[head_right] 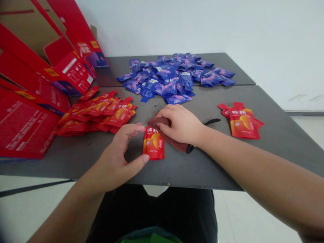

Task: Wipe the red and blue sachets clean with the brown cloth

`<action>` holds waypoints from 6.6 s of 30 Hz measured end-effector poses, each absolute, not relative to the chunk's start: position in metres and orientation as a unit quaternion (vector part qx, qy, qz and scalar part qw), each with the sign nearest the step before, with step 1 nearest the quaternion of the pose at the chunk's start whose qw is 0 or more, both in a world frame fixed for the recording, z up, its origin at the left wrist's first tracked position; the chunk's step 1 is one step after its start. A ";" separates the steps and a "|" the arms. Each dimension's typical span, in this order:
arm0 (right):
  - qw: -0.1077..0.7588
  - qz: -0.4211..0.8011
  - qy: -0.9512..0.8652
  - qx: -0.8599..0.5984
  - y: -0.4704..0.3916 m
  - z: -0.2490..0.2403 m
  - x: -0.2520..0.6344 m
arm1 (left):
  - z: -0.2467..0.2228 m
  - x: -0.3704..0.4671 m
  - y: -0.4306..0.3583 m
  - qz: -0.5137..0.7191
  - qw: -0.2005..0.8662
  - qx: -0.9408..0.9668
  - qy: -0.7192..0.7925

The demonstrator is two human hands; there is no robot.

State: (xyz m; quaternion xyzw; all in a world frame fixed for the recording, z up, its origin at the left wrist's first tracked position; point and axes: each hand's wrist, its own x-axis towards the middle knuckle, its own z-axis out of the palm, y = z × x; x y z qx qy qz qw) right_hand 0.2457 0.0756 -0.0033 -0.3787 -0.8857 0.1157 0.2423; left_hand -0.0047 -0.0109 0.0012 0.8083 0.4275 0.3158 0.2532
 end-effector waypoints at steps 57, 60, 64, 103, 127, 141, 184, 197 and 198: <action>0.150 0.110 -0.901 -0.392 0.040 0.010 0.249 | 0.016 -0.002 0.001 0.021 0.291 0.841 0.455; 0.183 0.086 -0.883 -0.424 0.042 0.010 0.252 | 0.014 -0.005 0.001 0.028 0.297 0.829 0.474; 0.311 0.100 -0.871 -0.366 0.029 0.018 0.251 | 0.004 0.007 -0.004 0.070 0.260 0.817 0.509; 0.151 0.302 -0.918 -0.209 0.020 0.036 0.247 | -0.002 0.011 -0.005 0.062 0.205 0.861 0.461; 0.152 -0.045 -0.952 -0.261 0.006 0.036 0.245 | -0.006 0.014 -0.004 0.115 0.192 0.862 0.456; 0.132 0.195 -0.926 -0.294 0.042 0.023 0.244 | -0.004 0.015 -0.001 0.102 0.224 0.849 0.467; 0.202 0.041 -0.864 -0.459 0.083 0.004 0.276 | 0.007 0.041 -0.059 0.157 0.107 0.872 0.451; 0.204 0.073 -0.855 -0.471 0.087 -0.001 0.282 | 0.030 0.009 -0.009 0.225 0.070 0.741 0.628; 0.203 0.073 -0.854 -0.474 0.087 -0.001 0.282 | 0.034 -0.003 0.001 0.252 0.058 0.714 0.651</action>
